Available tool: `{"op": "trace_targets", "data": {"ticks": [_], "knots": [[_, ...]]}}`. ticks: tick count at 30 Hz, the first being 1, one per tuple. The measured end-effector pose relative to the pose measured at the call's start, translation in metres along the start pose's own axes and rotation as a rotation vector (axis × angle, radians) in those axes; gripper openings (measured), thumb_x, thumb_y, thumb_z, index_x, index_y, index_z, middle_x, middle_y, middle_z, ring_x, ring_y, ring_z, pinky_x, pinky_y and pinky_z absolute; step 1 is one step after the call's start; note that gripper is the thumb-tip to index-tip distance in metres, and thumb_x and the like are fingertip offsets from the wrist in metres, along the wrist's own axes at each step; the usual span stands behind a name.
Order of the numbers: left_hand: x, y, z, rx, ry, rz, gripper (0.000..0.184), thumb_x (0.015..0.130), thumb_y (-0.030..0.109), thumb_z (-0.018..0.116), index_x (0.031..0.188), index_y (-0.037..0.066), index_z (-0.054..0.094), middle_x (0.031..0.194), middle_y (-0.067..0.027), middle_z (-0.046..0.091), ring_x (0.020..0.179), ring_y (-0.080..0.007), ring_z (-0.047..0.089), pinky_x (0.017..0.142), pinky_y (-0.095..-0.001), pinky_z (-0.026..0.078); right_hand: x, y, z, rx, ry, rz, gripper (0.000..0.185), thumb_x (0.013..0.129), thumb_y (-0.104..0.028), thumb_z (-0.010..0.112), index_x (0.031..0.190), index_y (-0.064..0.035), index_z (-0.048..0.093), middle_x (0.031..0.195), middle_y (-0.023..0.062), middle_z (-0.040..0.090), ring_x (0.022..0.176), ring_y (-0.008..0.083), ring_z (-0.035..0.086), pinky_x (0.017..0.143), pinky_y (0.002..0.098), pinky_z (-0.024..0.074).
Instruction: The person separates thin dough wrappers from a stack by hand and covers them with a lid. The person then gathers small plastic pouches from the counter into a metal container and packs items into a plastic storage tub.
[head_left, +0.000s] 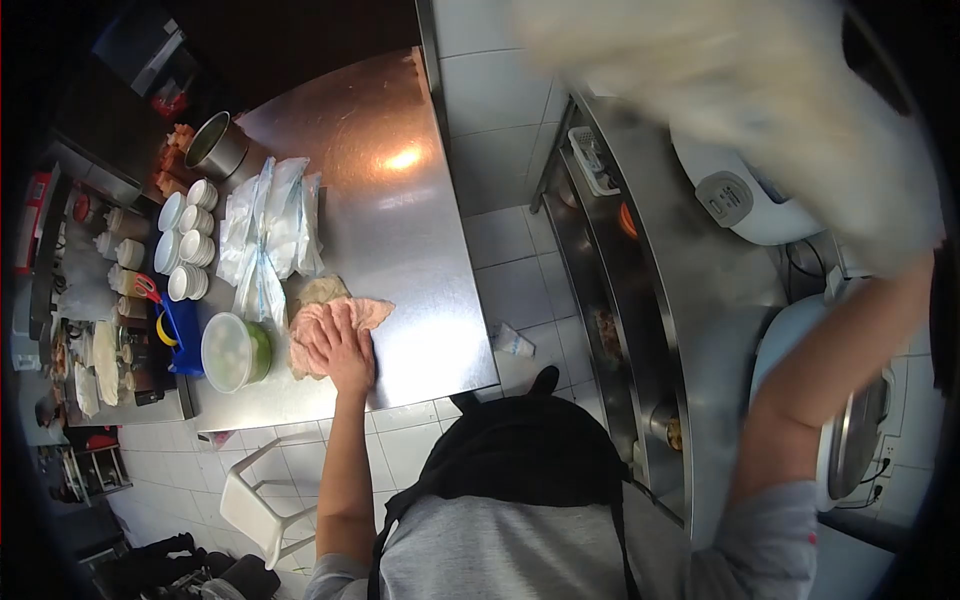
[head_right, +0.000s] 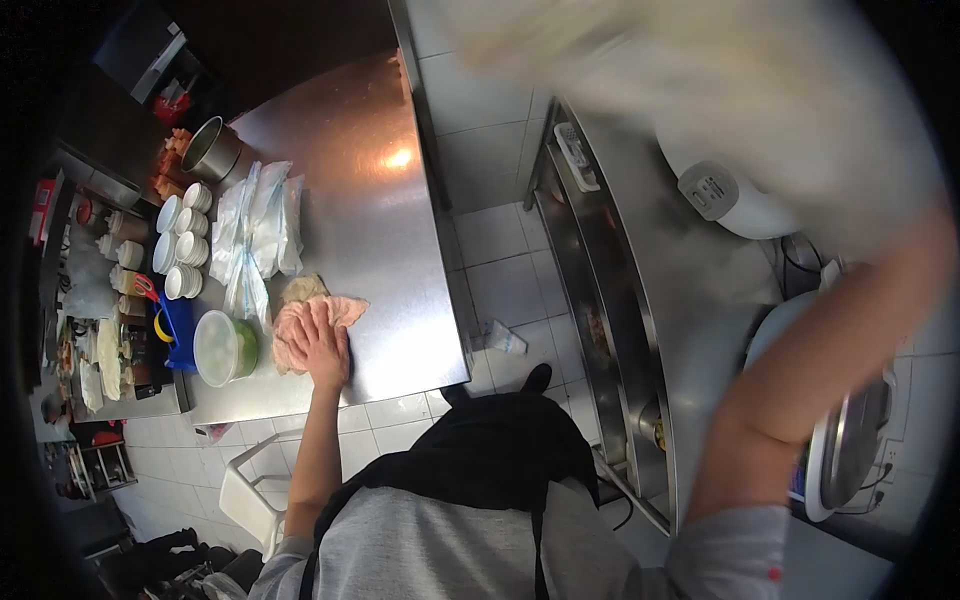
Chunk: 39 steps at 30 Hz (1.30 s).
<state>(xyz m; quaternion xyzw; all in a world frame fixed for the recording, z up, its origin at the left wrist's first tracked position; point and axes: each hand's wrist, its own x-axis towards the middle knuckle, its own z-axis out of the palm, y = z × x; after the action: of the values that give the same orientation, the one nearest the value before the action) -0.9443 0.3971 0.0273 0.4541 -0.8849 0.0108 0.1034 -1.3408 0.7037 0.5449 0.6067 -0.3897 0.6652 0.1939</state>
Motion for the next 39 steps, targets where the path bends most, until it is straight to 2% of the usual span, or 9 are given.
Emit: {"op": "trace_targets", "data": {"ticks": [1, 4, 10, 16, 20, 23, 26, 32, 39], "knots": [[-0.003, 0.007, 0.001, -0.015, 0.037, -0.017, 0.06, 0.092, 0.037, 0.05, 0.146, 0.018, 0.032, 0.155, -0.0123, 0.018, 0.141, -0.0388, 0.014, 0.111, -0.0593, 0.004, -0.029, 0.037, 0.02, 0.91, 0.09, 0.327, 0.057, 0.086, -0.032, 0.056, 0.128, 0.0025, 0.038, 0.133, 0.0219, 0.04, 0.119, 0.0274, 0.045, 0.093, 0.038, 0.044], [-0.014, 0.039, -0.007, -0.129, 0.099, -0.083, 0.065, 0.09, 0.036, 0.052, 0.146, 0.01, 0.03, 0.154, -0.0186, 0.016, 0.141, -0.0405, 0.012, 0.109, -0.0626, 0.003, -0.117, 0.111, 0.088, 1.541, 0.195, 0.502, 0.07, 0.084, -0.04, 0.054, 0.134, 0.0044, 0.033, 0.139, 0.0247, 0.034, 0.125, 0.0295, 0.039, 0.099, 0.0389, 0.0383], [-0.056, 0.108, -0.027, -0.387, -0.118, 0.016, 0.065, 0.088, 0.034, 0.056, 0.141, 0.005, 0.032, 0.152, -0.0246, 0.014, 0.14, -0.0449, 0.01, 0.106, -0.0658, 0.005, -0.259, 0.18, 0.193, 1.566, 0.615, 0.8, 0.056, 0.087, -0.049, 0.05, 0.115, -0.0006, 0.054, 0.132, 0.024, 0.045, 0.125, 0.0333, 0.043, 0.101, 0.0399, 0.0392], [-0.053, 0.124, -0.028, -0.398, -0.262, 0.168, 0.065, 0.087, 0.036, 0.057, 0.141, 0.006, 0.033, 0.153, -0.0234, 0.014, 0.141, -0.0418, 0.012, 0.106, -0.066, 0.008, -0.329, 0.176, 0.244, 1.638, 0.473, 0.813, 0.051, 0.093, -0.042, 0.037, 0.073, -0.0022, 0.061, 0.112, 0.014, 0.061, 0.116, 0.0355, 0.052, 0.101, 0.0493, 0.037], [-0.029, 0.133, -0.026, -0.387, -0.3, 0.286, 0.073, 0.084, 0.046, 0.058, 0.141, 0.007, 0.033, 0.152, -0.0228, 0.016, 0.14, -0.0407, 0.015, 0.107, -0.0643, 0.01, -0.369, 0.146, 0.273, 1.29, 0.433, 1.122, 0.037, 0.093, -0.029, 0.041, 0.092, -0.0013, 0.065, 0.095, 0.0104, 0.066, 0.102, 0.0261, 0.058, 0.102, 0.0456, 0.0347], [-0.013, 0.134, -0.003, -0.31, -0.387, 0.433, 0.077, 0.08, 0.049, 0.061, 0.139, 0.006, 0.036, 0.151, -0.0205, 0.019, 0.141, -0.0366, 0.017, 0.107, -0.0644, 0.012, -0.367, 0.132, 0.26, 0.784, -0.428, 1.322, 0.027, 0.093, -0.014, 0.05, 0.108, 0.0031, 0.064, 0.105, 0.0122, 0.066, 0.095, 0.0173, 0.061, 0.089, 0.0301, 0.0472], [0.012, 0.142, -0.01, -0.358, -0.373, 0.548, 0.078, 0.077, 0.051, 0.063, 0.137, 0.008, 0.038, 0.151, -0.0186, 0.022, 0.141, -0.0345, 0.018, 0.107, -0.0635, 0.013, -0.411, 0.135, 0.239, 0.865, -0.507, 1.184, 0.025, 0.094, -0.01, 0.052, 0.112, 0.0027, 0.063, 0.108, 0.0118, 0.066, 0.096, 0.015, 0.062, 0.085, 0.0267, 0.0494], [0.018, 0.155, -0.02, -0.309, -0.398, 0.438, 0.078, 0.071, 0.048, 0.069, 0.135, 0.012, 0.043, 0.15, -0.0169, 0.026, 0.14, -0.0352, 0.023, 0.107, -0.0622, 0.012, -0.511, 0.169, 0.123, 0.773, -0.02, 1.622, 0.024, 0.094, -0.009, 0.054, 0.115, 0.0012, 0.061, 0.104, 0.0097, 0.067, 0.094, 0.0149, 0.064, 0.087, 0.0261, 0.0478], [0.017, 0.153, -0.003, -0.283, -0.397, 0.412, 0.076, 0.067, 0.048, 0.071, 0.129, 0.011, 0.049, 0.146, -0.0208, 0.033, 0.136, -0.0398, 0.028, 0.109, -0.0601, 0.009, -0.759, 0.231, 0.053, 0.049, -0.445, 1.803, 0.02, 0.091, -0.012, 0.057, 0.106, -0.0023, 0.065, 0.095, 0.0101, 0.069, 0.087, 0.0176, 0.066, 0.077, 0.0296, 0.0503]]}}
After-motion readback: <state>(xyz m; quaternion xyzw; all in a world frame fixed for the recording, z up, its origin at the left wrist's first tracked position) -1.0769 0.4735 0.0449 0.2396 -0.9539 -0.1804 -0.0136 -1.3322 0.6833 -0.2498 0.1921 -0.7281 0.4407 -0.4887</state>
